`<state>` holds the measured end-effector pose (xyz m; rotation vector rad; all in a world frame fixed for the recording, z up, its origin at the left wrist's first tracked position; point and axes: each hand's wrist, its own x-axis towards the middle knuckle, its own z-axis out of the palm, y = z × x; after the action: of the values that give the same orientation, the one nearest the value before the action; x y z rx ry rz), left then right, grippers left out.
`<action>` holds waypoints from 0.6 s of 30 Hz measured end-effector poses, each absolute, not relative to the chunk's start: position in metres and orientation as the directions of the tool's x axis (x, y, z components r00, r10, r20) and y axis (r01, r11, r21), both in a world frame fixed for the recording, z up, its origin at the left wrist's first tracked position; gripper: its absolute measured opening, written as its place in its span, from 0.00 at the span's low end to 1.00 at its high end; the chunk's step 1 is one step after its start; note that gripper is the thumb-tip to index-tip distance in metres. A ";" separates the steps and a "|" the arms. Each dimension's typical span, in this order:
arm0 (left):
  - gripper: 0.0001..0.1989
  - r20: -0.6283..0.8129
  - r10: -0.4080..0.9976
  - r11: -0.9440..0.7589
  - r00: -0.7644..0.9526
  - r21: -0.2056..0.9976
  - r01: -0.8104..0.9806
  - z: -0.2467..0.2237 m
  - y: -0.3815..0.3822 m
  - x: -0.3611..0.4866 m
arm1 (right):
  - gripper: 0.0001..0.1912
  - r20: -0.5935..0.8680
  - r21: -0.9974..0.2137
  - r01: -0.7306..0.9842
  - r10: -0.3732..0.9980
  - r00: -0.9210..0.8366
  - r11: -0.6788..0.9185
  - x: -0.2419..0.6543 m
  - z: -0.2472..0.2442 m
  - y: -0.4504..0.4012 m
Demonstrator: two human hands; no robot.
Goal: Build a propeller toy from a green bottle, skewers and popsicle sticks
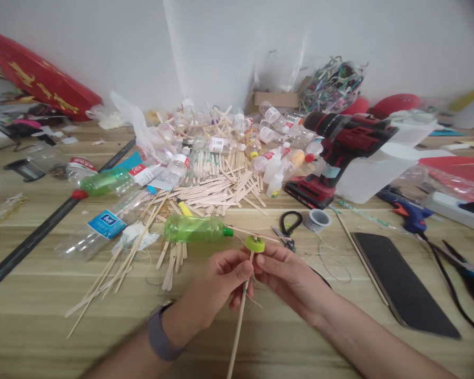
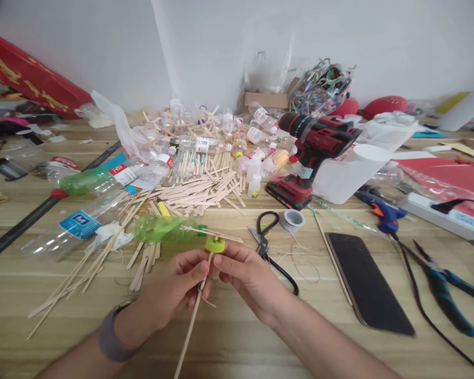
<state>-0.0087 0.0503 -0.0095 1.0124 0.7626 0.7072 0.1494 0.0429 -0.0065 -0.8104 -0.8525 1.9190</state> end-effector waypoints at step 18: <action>0.16 -0.060 0.996 -0.072 0.064 -0.130 0.989 0.025 0.051 -0.060 | 0.14 -0.371 -0.698 -0.596 0.912 -0.174 -0.398 0.161 -0.018 0.056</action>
<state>-0.0598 0.0512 0.0252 2.3303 2.1765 -0.2132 0.1606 0.0559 -0.0177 -0.9407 -0.4877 1.7795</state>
